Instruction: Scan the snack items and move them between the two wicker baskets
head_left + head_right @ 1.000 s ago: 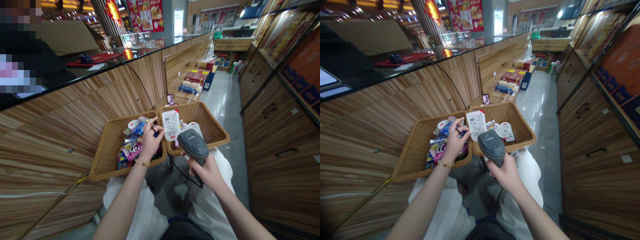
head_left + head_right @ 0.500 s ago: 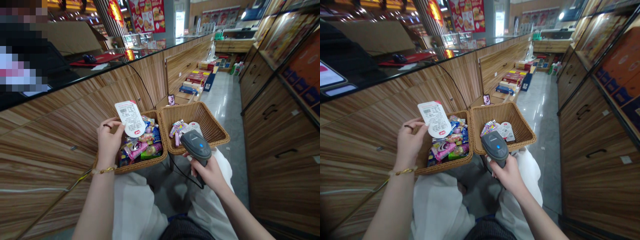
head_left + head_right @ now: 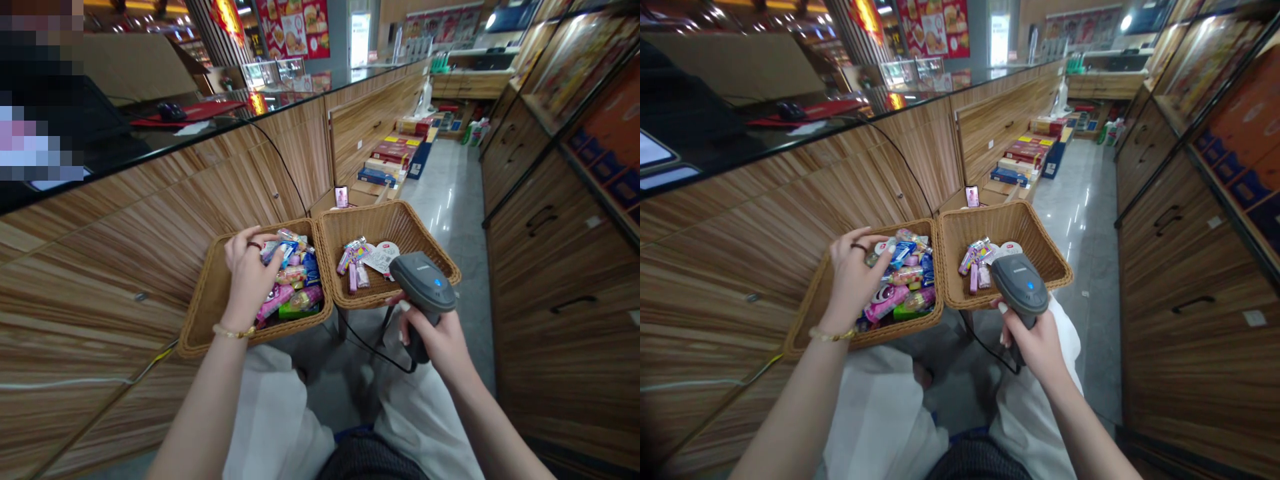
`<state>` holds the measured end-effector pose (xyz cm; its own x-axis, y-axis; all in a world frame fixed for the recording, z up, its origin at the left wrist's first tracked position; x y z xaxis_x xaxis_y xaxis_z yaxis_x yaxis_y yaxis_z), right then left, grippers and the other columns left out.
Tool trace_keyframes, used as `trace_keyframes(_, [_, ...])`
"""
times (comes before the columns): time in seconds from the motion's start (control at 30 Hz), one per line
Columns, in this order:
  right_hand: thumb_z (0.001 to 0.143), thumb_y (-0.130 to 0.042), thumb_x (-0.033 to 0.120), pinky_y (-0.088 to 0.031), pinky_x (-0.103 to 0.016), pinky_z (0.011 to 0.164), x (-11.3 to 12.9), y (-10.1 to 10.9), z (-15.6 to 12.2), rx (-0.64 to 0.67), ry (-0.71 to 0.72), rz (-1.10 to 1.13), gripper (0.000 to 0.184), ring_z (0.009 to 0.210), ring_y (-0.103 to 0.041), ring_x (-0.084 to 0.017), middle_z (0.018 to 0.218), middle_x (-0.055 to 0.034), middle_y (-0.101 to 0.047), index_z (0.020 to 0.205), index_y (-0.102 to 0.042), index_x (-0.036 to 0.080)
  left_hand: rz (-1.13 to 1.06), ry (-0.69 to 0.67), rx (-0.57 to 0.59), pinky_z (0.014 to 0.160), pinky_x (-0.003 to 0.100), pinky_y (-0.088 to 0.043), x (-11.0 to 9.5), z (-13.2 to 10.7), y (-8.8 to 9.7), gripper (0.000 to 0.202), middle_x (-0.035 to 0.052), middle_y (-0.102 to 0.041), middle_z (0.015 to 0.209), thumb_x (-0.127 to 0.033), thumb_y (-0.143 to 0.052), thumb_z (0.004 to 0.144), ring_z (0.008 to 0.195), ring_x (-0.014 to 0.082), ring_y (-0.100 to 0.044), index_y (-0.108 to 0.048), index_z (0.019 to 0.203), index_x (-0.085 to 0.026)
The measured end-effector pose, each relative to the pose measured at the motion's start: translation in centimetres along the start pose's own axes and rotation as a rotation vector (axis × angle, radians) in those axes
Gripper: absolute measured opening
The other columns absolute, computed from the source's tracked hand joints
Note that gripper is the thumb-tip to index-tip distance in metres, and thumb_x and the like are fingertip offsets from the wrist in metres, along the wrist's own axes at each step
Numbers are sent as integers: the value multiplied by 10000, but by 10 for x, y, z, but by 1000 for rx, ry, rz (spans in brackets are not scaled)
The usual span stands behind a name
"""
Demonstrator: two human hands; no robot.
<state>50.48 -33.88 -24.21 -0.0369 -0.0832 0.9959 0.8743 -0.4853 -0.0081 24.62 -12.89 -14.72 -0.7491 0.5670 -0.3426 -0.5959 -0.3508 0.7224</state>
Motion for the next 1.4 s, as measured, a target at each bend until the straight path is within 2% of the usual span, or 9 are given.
trace_keyframes(0.23, [923, -681, 414, -482, -271, 476, 0, 29, 4, -99, -16, 54, 245, 401, -543, -153, 463, 28, -591, 863, -703, 178, -66, -367, 329, 1179, 536, -360, -85, 10, -89, 251, 98, -584, 1396, -343, -708, 917, 1353, 316, -453, -721, 1149, -249])
trace_keyframes(0.47, [939, -675, 413, -484, -273, 491, -9, 40, 6, -120, -58, 74, 251, 416, -538, -153, 483, 25, -596, 893, -705, 168, 131, -685, 666, 1201, 556, -327, -145, 1, -199, 442, 150, -624, 1396, -309, -736, 871, 1365, 342, -494, -692, 1294, -188])
trace_keyframes(0.57, [942, -671, 430, -486, -271, 486, -12, 41, 7, -120, -75, 76, 264, 413, -542, -152, 502, 21, -607, 889, -706, 174, 197, -805, 817, 1226, 571, -282, -160, -12, -247, 654, 176, -580, 1485, -323, -790, 821, 1419, 372, -470, -600, 1427, -169])
trace_keyframes(0.67, [951, -659, 468, -491, -273, 484, -16, 44, 8, -132, -82, 68, 301, 408, -548, -157, 485, 26, -593, 894, -708, 177, 232, -870, 868, 1233, 589, -249, -168, -17, -286, 811, 199, -528, 1546, -383, -839, 774, 1475, 402, -414, -531, 1494, -170])
trace_keyframes(0.83, [957, -660, 492, -497, -267, 485, -21, 47, 12, -130, -71, 70, 336, 404, -551, -152, 469, 23, -588, 893, -715, 167, 261, -918, 934, 1239, 603, -213, -165, -20, -338, 858, 183, -581, 1499, -325, -930, 624, 1468, 412, -418, -605, 1407, -192])
trace_keyframes(0.93, [952, -664, 494, -497, -263, 482, -24, 47, 14, -112, -79, 76, 335, 403, -555, -155, 459, 23, -585, 904, -720, 167, 251, -910, 942, 1240, 582, -229, -160, -21, -354, 720, 153, -671, 1377, -243, -935, 570, 1364, 378, -533, -694, 1246, -190])
trace_keyframes(1.1, [948, -656, 543, -508, -278, 497, -28, 48, 15, -117, -97, 72, 379, 412, -564, -166, 461, 19, -588, 896, -713, 172, 225, -921, 908, 1267, 477, -212, -161, -27, -356, 276, 102, -747, 1174, -108, -634, 845, 1142, 226, -668, -733, 1095, -170])
trace_keyframes(1.27, [947, -656, 558, -500, -289, 497, -31, 46, 13, -99, -112, 65, 391, 418, -565, -177, 470, 15, -592, 905, -714, 174, 202, -941, 961, 1282, 484, -177, -165, -25, -354, 269, 112, -771, 1105, -116, -703, 764, 1114, 234, -687, -746, 1026, -157])
trace_keyframes(1.4, [958, -656, 526, -497, -291, 505, -24, 45, 12, -100, -94, 77, 357, 431, -562, -177, 478, 15, -592, 911, -713, 177, 166, -900, 987, 1272, 525, -212, -168, -7, -340, 495, 127, -726, 1266, -238, -802, 719, 1213, 267, -649, -689, 1193, -150])
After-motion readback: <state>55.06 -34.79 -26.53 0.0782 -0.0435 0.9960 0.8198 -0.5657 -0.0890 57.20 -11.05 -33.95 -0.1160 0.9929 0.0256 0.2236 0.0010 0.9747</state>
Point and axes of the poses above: each hand's wrist, its own z-axis towards the middle knuckle, its own y-axis out of the back of the hand, x = y × z, the point moved 10 cm from there along z, towards the middle knuckle
